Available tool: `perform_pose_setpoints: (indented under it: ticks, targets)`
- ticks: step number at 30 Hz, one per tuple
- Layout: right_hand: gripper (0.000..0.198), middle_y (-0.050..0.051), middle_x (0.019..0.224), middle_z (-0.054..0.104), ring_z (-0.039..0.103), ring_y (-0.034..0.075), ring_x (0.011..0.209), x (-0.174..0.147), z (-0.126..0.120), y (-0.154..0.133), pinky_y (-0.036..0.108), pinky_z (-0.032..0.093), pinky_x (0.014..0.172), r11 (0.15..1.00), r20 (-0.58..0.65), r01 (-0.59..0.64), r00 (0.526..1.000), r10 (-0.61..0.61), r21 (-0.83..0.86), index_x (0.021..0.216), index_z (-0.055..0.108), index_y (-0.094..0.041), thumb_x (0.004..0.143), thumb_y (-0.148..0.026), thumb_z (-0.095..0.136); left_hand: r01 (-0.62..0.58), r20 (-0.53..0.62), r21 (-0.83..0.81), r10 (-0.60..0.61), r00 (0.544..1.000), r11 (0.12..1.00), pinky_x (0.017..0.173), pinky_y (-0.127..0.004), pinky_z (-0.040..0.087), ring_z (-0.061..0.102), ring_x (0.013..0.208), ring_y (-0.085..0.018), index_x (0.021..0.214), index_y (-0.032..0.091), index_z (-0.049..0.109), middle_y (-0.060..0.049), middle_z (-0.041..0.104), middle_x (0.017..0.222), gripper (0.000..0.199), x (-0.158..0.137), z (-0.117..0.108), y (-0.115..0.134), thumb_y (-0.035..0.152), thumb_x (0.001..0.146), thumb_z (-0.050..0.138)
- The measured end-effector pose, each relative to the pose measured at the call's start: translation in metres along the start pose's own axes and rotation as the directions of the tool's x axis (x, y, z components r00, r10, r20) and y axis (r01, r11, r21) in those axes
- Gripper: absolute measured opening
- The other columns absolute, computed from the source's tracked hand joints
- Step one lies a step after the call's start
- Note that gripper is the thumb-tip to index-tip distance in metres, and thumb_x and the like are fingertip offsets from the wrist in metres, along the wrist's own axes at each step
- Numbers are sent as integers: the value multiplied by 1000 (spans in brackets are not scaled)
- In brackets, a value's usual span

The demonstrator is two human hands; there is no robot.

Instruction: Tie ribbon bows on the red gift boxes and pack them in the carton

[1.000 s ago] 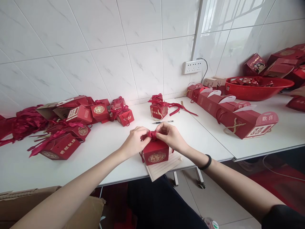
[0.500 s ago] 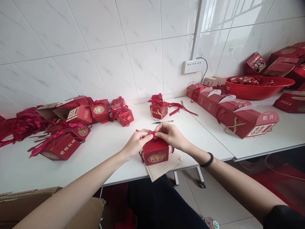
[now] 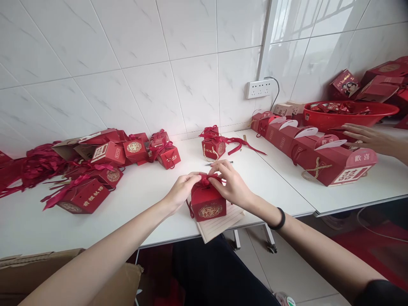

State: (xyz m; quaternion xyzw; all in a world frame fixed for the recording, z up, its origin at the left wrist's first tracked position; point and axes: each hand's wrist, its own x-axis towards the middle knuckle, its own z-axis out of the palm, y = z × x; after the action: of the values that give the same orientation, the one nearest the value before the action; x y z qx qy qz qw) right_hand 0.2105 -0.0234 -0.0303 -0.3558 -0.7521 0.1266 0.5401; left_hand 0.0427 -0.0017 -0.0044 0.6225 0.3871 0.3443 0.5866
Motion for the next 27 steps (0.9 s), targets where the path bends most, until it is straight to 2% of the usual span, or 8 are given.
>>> perform_pose_setpoints:
  ticks: [3,7,10,13,16,22,25,27]
  targets:
    - [4,13,109,44,43,26,112,-5,-2,1,40,46,86,990,12,118,993,-117,-80,87,54,-17,88,-21,54,49,8,-57,-48,999,997,86,-34,43,56,99,-22,90,12,64,-8,65,97,27,-1,0,3,33,75,54]
    - [8,11,108,45,52,21,92,-5,-1,4,36,49,76,971,47,187,982,-182,-146,82,57,-17,89,-18,52,30,63,-33,-28,998,999,88,-34,43,56,100,-22,97,12,64,-9,65,103,32,-1,-2,4,31,76,50]
    - [17,9,99,49,52,20,82,-4,-1,5,36,47,72,937,53,238,971,-232,-257,76,58,-17,89,-12,48,-36,31,169,31,999,985,92,-34,40,55,103,-21,97,13,64,-8,65,106,34,0,-6,5,31,79,43]
    - [19,10,96,49,51,21,84,-3,-6,5,38,45,73,911,54,266,963,-263,-314,76,60,-16,89,-12,47,-101,-21,461,125,992,882,97,-34,36,51,109,-20,90,15,65,-6,61,112,32,0,-13,8,30,80,39]
    - [21,11,98,49,51,22,86,-5,-15,6,37,45,73,902,66,274,961,-268,-335,78,61,-16,91,-13,45,-171,14,644,211,977,746,95,-35,38,49,109,-21,72,18,64,-6,59,112,31,-1,-20,12,31,81,37]
    - [22,10,93,50,48,20,81,-11,-31,5,34,42,71,827,144,336,942,-304,-451,81,60,-16,92,-10,43,-298,157,768,285,946,567,81,-32,45,53,92,-20,55,19,61,-4,61,92,29,-6,-30,23,31,77,46]
    - [27,10,93,51,46,20,78,-12,-39,3,34,41,72,748,243,430,903,-354,-506,85,60,-16,92,-5,36,-331,232,805,252,939,493,77,-31,45,54,80,-17,54,19,62,-3,61,87,24,-8,-34,27,28,73,50]
    - [32,10,91,52,47,19,76,-13,-44,4,36,41,74,686,318,497,868,-382,-532,86,60,-15,93,-3,31,-367,292,825,231,928,431,80,-33,45,54,80,-17,52,19,60,-2,62,90,23,-9,-35,27,25,72,51]
